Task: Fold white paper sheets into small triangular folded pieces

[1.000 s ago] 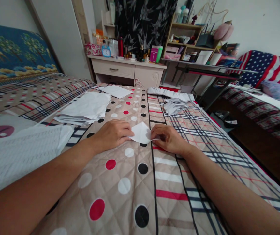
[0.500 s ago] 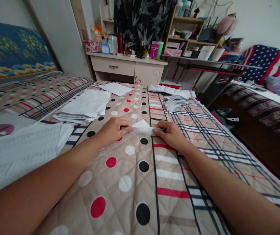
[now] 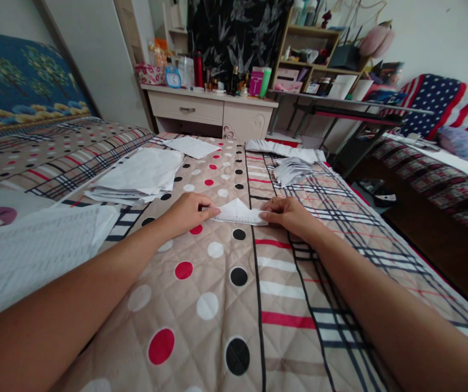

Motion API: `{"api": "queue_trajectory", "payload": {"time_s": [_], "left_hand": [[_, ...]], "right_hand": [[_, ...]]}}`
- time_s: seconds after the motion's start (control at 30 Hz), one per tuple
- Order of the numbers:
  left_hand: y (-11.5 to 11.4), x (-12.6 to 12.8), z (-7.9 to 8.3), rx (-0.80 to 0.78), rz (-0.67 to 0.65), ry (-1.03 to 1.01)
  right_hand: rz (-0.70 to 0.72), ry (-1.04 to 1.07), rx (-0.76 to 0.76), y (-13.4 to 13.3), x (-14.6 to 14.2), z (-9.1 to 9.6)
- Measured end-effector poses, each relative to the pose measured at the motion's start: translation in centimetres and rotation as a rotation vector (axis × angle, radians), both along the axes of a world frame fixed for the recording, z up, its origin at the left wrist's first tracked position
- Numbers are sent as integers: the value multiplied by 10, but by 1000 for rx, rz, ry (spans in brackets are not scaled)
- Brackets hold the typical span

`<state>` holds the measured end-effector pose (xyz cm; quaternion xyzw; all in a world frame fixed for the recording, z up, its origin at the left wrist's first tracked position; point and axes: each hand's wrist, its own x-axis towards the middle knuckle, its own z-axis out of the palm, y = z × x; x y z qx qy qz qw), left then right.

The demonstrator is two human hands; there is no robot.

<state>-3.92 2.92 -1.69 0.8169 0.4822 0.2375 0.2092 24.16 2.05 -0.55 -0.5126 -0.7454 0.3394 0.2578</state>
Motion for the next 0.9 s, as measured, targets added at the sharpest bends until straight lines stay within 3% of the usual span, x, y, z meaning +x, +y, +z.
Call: {"api": "queue_trajectory", "payload": {"time_s": [0.23, 0.53, 0.9], "left_hand": [[1, 2, 1, -28, 8, 2], [1, 1, 2, -67, -4, -24], [0, 1, 4, 3, 52, 46]], "right_hand": [[16, -95, 48, -4, -1, 4], [239, -159, 35, -1, 4, 8], [109, -241, 79, -5, -2, 8]]}}
